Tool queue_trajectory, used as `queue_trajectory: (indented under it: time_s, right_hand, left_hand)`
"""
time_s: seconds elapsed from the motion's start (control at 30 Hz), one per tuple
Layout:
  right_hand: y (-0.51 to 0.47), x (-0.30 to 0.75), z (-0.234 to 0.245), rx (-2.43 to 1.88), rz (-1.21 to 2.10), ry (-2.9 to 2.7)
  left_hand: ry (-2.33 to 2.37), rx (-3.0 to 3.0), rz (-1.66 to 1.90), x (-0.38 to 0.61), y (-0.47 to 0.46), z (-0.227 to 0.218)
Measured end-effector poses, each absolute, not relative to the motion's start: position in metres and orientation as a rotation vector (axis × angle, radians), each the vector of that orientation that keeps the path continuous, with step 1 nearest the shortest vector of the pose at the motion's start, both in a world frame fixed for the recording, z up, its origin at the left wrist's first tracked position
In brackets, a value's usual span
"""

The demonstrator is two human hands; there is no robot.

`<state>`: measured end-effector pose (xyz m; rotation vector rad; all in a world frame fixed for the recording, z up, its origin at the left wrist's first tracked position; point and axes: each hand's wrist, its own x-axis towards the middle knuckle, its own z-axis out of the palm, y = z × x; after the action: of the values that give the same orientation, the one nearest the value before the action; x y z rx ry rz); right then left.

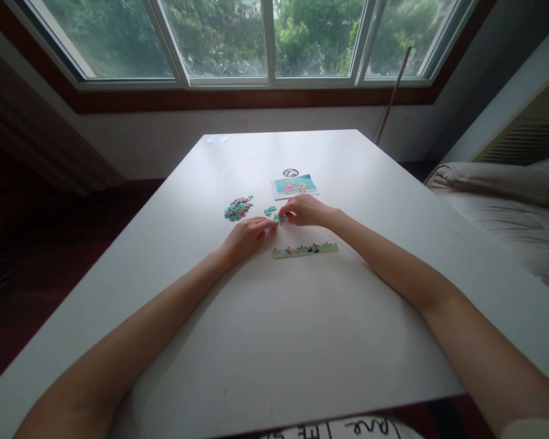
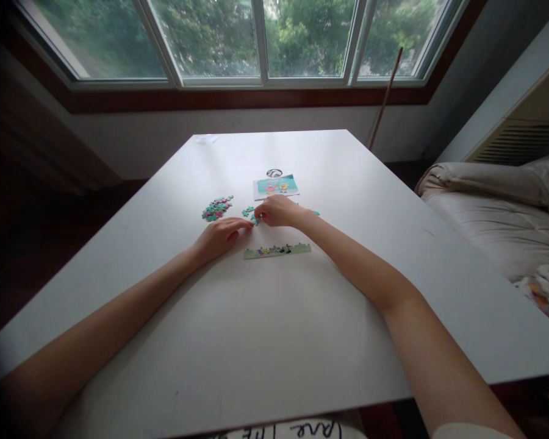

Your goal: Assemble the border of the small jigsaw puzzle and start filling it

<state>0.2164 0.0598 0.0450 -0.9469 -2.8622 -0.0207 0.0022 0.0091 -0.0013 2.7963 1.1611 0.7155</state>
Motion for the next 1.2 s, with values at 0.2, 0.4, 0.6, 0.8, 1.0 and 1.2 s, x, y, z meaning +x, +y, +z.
queue_trajectory:
  time_s: [0.2,0.4,0.6,0.8,1.0,1.2]
  right_hand:
    - [0.057,0.213,0.045,-0.954,-0.156,-2.899]
    - [0.054,0.212,0.044,-0.933,-0.074,-2.818]
    - [0.052,0.211,0.043,-0.912,-0.043,-2.833]
    - [0.053,0.210,0.043,-0.963,-0.097,-2.848]
    - [0.062,0.219,0.040,-1.038,-0.143,-2.811]
    - [0.070,0.224,0.034,-1.108,-0.114,-2.760]
  left_hand:
    - [1.161,2.797,0.707,0.002,0.009,-0.001]
    - [1.158,2.800,0.715,0.000,0.010,-0.003]
    - [1.169,2.815,0.709,0.002,0.010,-0.001]
    - [1.171,2.817,0.700,0.004,0.009,0.001]
    - [1.158,2.796,0.703,0.003,0.009,0.001]
    - [1.143,2.800,0.713,0.002,0.008,-0.001]
